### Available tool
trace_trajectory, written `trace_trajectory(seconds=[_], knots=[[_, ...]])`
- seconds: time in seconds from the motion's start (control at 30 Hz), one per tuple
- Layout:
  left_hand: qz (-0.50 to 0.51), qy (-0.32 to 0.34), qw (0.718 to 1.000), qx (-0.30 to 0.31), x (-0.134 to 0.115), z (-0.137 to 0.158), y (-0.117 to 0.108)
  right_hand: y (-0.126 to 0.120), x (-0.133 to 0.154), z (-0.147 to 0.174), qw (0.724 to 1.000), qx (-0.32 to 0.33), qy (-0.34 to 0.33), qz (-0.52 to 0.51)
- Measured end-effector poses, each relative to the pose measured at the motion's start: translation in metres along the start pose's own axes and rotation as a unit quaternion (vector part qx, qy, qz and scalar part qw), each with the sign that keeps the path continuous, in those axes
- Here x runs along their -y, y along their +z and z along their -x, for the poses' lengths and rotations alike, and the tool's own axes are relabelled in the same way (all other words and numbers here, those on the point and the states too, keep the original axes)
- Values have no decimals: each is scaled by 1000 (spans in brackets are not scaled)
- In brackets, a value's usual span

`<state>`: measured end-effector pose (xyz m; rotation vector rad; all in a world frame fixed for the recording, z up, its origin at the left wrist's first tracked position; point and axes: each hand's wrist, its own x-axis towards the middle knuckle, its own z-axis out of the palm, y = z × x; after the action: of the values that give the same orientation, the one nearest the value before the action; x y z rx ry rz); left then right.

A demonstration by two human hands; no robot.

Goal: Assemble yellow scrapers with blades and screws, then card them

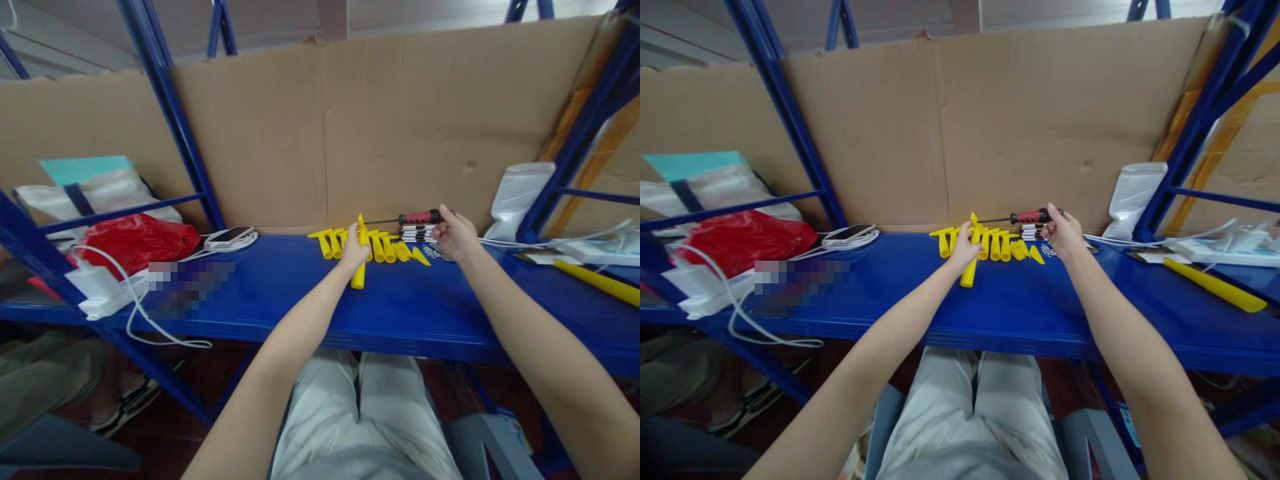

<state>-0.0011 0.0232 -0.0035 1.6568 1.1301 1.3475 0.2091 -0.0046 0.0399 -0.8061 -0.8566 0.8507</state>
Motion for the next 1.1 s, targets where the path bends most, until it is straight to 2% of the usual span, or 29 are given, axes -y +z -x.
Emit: trace_trajectory(seconds=[0.3,0.7,0.87,1.1], knots=[[-9,11,1000,-10,3,-2,0,5,3,6,1000,-16,20,-11],[8,24,999,25,7,-4,4,0,-1,-5,995,-87,-41,-41],[-4,21,1000,-15,13,-10,2,-4,0,-6,992,-111,-55,1],[15,-9,999,-39,9,-8,0,8,2,7,988,-85,-68,109]])
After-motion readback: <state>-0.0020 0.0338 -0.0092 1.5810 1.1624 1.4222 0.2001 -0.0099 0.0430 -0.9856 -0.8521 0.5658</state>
